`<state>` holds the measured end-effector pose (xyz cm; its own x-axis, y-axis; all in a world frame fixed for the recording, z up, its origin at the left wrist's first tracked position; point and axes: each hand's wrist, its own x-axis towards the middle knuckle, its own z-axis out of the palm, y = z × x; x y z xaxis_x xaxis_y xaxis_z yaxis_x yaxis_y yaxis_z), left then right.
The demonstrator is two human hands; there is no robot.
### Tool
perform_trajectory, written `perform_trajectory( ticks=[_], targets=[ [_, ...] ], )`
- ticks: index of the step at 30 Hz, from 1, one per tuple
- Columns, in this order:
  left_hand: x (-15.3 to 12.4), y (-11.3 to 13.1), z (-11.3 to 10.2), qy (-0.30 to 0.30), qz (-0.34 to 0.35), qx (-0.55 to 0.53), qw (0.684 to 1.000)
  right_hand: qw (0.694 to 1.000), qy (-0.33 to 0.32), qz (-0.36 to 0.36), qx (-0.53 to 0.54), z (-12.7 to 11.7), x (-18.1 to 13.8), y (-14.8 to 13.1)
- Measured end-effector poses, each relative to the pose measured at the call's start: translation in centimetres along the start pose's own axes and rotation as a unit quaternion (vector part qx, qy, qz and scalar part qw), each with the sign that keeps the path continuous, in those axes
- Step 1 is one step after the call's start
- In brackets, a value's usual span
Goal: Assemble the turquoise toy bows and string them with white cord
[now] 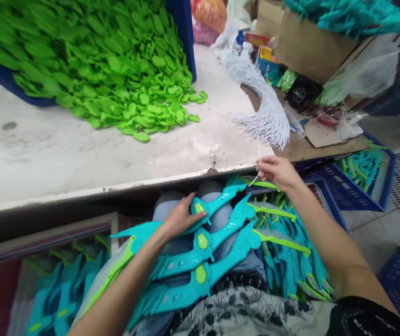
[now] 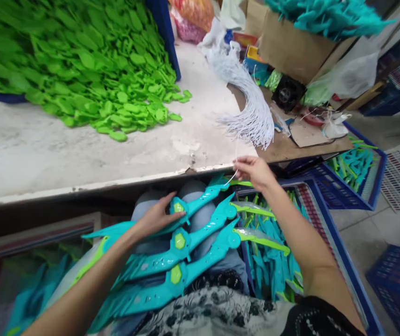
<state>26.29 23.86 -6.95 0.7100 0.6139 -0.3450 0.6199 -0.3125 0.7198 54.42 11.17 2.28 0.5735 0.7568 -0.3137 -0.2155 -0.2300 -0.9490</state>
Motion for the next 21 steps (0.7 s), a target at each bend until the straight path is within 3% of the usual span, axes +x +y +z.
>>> perform_trajectory(
  ticks=[2, 4, 8, 11, 16, 18, 21],
  targets=[
    [-0.7, 1.3, -0.2, 0.110, 0.059, -0.046, 0.991, 0.999, -0.022, 0.027, 0.038, 2.2, -2.7, 2.4],
    [-1.7, 3.1, -0.4, 0.131, 0.100, -0.114, 0.980, 0.997, -0.027, 0.036, 0.067, 4.5, -4.1, 4.0],
    [-3.3, 6.6, 0.4, -0.038, 0.094, -0.269, 0.958, 0.994, -0.036, 0.016, 0.101, 7.7, -5.2, 5.0],
    [-3.5, 7.5, 1.9, -0.072, 0.050, -0.352, 0.932, 0.994, -0.061, -0.004, 0.089, 8.1, -6.1, 5.0],
    [-2.6, 8.2, 3.8, -0.157, 0.059, -0.345, 0.923, 0.994, -0.098, -0.035, -0.035, 4.8, -8.3, 5.4],
    [-1.5, 9.0, 5.1, -0.153, 0.097, -0.269, 0.946, 0.994, -0.041, -0.064, -0.085, 2.3, -8.8, 5.6],
    [0.5, 9.9, 7.6, -0.069, 0.167, -0.111, 0.977, 0.976, 0.130, -0.119, -0.128, -2.5, -8.9, 6.1]
  ],
)
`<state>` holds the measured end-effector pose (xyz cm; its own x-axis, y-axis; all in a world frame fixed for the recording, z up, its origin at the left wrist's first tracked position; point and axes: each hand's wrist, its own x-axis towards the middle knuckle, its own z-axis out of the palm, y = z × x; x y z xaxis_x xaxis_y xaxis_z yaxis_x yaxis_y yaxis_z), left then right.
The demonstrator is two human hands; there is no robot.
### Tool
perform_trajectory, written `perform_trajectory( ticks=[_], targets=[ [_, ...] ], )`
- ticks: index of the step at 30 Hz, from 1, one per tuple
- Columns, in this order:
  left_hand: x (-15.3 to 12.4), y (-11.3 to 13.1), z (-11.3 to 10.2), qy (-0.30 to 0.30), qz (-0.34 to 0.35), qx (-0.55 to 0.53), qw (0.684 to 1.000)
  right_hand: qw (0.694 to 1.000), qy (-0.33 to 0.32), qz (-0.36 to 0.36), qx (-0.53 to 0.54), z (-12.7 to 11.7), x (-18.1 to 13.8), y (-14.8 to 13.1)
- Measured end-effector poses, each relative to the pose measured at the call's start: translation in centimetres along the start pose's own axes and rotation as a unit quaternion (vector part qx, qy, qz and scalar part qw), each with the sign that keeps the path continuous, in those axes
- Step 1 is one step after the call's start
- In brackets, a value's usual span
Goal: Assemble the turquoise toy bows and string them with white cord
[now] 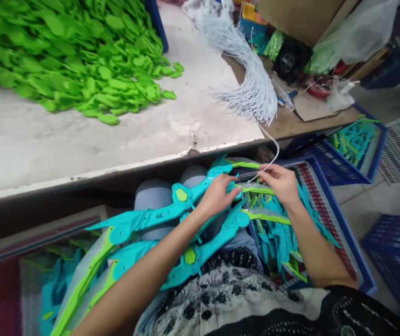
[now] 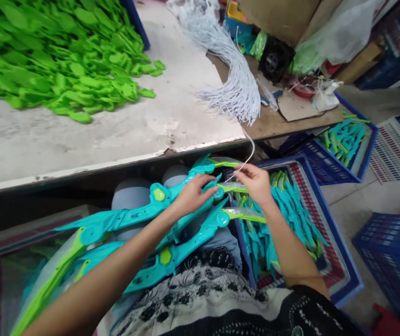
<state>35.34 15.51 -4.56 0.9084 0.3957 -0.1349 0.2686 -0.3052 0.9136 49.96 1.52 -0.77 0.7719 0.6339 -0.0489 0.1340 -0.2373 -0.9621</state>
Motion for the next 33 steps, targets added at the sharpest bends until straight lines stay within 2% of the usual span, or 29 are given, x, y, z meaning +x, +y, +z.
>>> perform_trajectory(
  ticks=[2, 4, 7, 10, 12, 13, 15, 17, 19, 20, 22, 25, 33],
  targets=[
    [1.1, -0.6, 1.4, -0.008, 0.010, 0.093, 0.996, 0.995, 0.095, -0.007, -0.023, -2.9, 0.9, 1.6],
    [1.4, -1.3, 2.1, -0.053, 0.000, 0.132, 0.990, 0.990, 0.138, 0.004, -0.042, -5.1, 1.6, 3.4],
    [1.5, -1.8, 2.0, -0.089, -0.023, 0.137, 0.986, 0.985, 0.145, 0.023, -0.087, -6.6, 2.1, 6.1],
    [2.7, -1.2, 2.0, -0.061, -0.012, 0.141, 0.988, 0.980, 0.137, 0.012, -0.147, -6.6, 2.1, 7.5],
    [4.3, -0.1, 2.7, -0.065, -0.001, 0.109, 0.992, 0.977, 0.126, -0.003, -0.172, -6.4, 2.0, 7.6],
    [5.1, 0.5, 3.4, -0.081, -0.015, 0.076, 0.994, 0.977, 0.117, -0.008, -0.180, -6.4, 1.9, 7.6],
    [6.6, 1.7, 5.1, -0.105, -0.101, -0.033, 0.989, 0.975, 0.098, -0.016, -0.199, -6.5, 1.8, 7.4],
    [7.5, 2.7, 6.9, -0.107, -0.221, -0.195, 0.950, 0.971, 0.078, -0.019, -0.223, -6.6, 1.6, 7.4],
    [8.0, 3.3, 8.5, -0.093, -0.318, -0.345, 0.878, 0.969, 0.063, -0.018, -0.240, -6.7, 1.4, 7.6],
    [8.2, 3.4, 9.2, -0.085, -0.349, -0.394, 0.846, 0.969, 0.057, -0.016, -0.242, -6.6, 1.4, 7.8],
    [8.4, 3.4, 10.2, -0.062, -0.384, -0.445, 0.807, 0.969, 0.050, -0.014, -0.240, -6.5, 1.4, 8.2],
    [8.8, 2.9, 11.0, -0.038, -0.401, -0.471, 0.785, 0.969, 0.047, -0.016, -0.243, -6.3, 1.5, 8.7],
    [9.3, 2.3, 11.8, -0.044, -0.399, -0.492, 0.773, 0.961, 0.034, -0.035, -0.273, -6.2, 1.8, 9.0]
  ],
)
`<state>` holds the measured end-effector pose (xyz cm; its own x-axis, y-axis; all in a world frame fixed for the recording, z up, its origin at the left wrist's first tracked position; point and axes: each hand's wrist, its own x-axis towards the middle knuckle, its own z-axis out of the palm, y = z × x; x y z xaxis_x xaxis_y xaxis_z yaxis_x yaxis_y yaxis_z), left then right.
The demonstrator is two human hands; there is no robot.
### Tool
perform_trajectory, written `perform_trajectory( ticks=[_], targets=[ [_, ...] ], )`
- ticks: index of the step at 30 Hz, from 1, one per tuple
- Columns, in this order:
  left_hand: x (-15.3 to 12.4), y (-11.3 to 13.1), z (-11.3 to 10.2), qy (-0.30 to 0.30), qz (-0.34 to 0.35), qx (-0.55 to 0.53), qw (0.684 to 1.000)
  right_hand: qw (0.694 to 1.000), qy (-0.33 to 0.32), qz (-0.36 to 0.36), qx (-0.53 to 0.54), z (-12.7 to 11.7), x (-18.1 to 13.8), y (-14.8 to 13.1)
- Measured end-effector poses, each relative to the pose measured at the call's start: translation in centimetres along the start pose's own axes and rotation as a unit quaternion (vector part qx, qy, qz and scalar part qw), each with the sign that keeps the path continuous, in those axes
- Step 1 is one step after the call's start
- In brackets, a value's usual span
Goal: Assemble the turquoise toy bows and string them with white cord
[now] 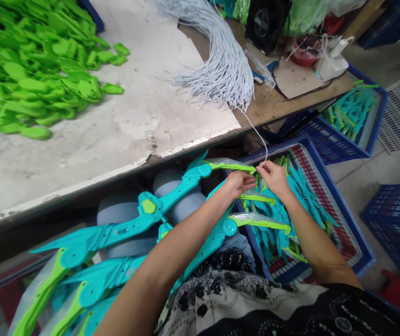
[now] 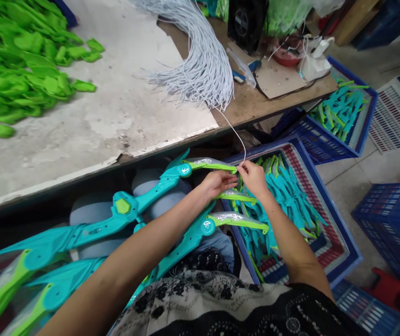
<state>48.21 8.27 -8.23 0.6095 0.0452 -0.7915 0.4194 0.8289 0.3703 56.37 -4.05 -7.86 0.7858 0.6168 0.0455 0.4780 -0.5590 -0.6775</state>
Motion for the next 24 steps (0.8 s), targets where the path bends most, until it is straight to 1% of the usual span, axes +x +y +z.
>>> perform_trajectory(
  ticks=[4, 6, 9, 13, 16, 20, 22, 24],
  targets=[
    [0.6, -0.4, 0.5, -0.033, 0.013, -0.006, 0.999, 0.999, 0.015, -0.028, 0.021, 1.0, 0.4, 0.8],
    [0.9, -0.5, 0.7, -0.042, 0.036, 0.030, 0.998, 0.999, 0.016, -0.031, 0.040, 1.6, 0.5, 1.3],
    [1.2, -0.5, 1.0, -0.020, 0.068, 0.112, 0.991, 0.997, -0.008, -0.022, 0.076, 1.9, 0.6, 1.9],
    [1.1, -0.1, 0.4, 0.021, 0.094, 0.172, 0.980, 0.991, -0.076, -0.038, 0.106, 1.8, 1.1, 2.0],
    [0.8, 0.1, -0.7, 0.037, 0.119, 0.226, 0.966, 0.989, -0.103, -0.074, 0.078, 1.7, 1.5, 1.5],
    [-0.4, 0.8, -2.4, 0.037, 0.157, 0.289, 0.944, 0.988, -0.100, -0.112, 0.039, 2.1, 1.6, 0.3],
    [-2.5, 1.6, -3.9, 0.024, 0.184, 0.324, 0.928, 0.990, -0.086, -0.114, 0.019, 2.1, 1.5, -0.1],
    [-6.1, 2.8, -6.7, -0.009, 0.217, 0.335, 0.917, 0.993, -0.064, -0.104, -0.004, 1.9, 1.3, 0.1]
  ],
)
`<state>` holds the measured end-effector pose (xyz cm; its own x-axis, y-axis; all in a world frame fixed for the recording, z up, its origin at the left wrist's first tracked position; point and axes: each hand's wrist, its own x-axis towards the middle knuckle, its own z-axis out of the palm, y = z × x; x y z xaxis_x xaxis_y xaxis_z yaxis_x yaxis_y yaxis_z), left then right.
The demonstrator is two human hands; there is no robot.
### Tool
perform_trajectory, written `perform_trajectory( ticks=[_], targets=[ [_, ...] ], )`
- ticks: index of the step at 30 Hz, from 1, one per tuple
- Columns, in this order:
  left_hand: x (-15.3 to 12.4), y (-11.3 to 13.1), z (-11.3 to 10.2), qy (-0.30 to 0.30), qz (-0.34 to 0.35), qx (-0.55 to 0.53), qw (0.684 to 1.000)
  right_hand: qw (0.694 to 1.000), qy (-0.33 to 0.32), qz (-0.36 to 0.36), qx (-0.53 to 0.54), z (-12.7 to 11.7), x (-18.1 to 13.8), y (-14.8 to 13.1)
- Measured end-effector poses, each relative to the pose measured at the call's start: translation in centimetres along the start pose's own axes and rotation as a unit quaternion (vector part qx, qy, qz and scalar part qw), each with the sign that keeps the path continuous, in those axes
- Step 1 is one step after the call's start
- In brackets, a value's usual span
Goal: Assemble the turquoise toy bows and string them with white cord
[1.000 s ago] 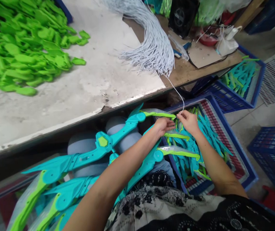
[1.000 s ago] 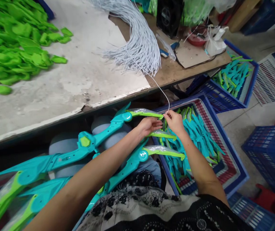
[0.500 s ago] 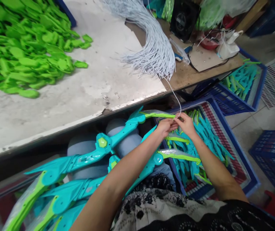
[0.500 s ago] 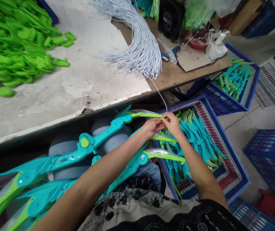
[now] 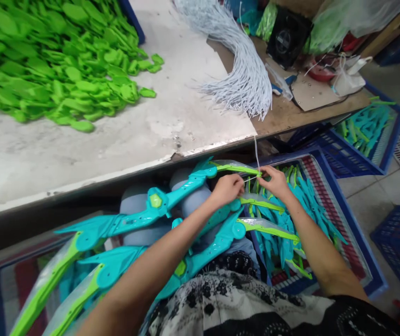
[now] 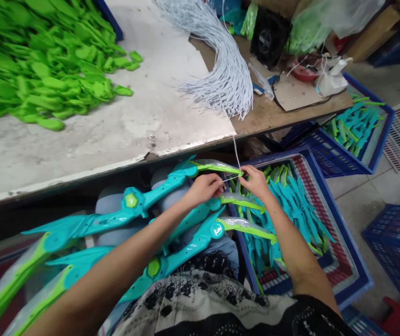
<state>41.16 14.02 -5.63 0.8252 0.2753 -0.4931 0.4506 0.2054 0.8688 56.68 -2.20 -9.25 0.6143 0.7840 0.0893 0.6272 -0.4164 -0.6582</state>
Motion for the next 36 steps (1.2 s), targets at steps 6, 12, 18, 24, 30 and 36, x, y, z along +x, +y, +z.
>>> perform_trajectory(
  ticks=[6, 12, 18, 24, 30, 36],
  targets=[
    [-15.3, 0.5, -14.0, 0.225, 0.085, -0.262, 0.935, 0.999, 0.014, 0.051, -0.012, -1.1, -1.4, 2.7],
    [-22.4, -3.3, -14.0, 0.299, 0.113, -0.333, 0.887, 0.992, 0.008, -0.013, -0.127, -2.0, 0.4, 0.1],
    [-20.9, -4.9, -8.7, 0.260, 0.124, -0.353, 0.890, 0.931, -0.108, -0.338, -0.090, 7.2, 2.4, -16.1],
    [-20.7, -4.7, -7.9, 0.199, 0.113, -0.456, 0.860, 0.836, -0.309, -0.398, -0.219, 17.8, 1.1, -25.2],
    [-21.6, -4.8, -8.4, 0.117, 0.129, -0.475, 0.862, 0.823, -0.363, -0.380, -0.215, 16.2, 3.8, -25.0],
    [-24.5, -5.4, -11.9, 0.271, 0.167, -0.449, 0.835, 0.833, -0.441, -0.323, -0.083, 14.8, 6.3, -22.6]
  ],
)
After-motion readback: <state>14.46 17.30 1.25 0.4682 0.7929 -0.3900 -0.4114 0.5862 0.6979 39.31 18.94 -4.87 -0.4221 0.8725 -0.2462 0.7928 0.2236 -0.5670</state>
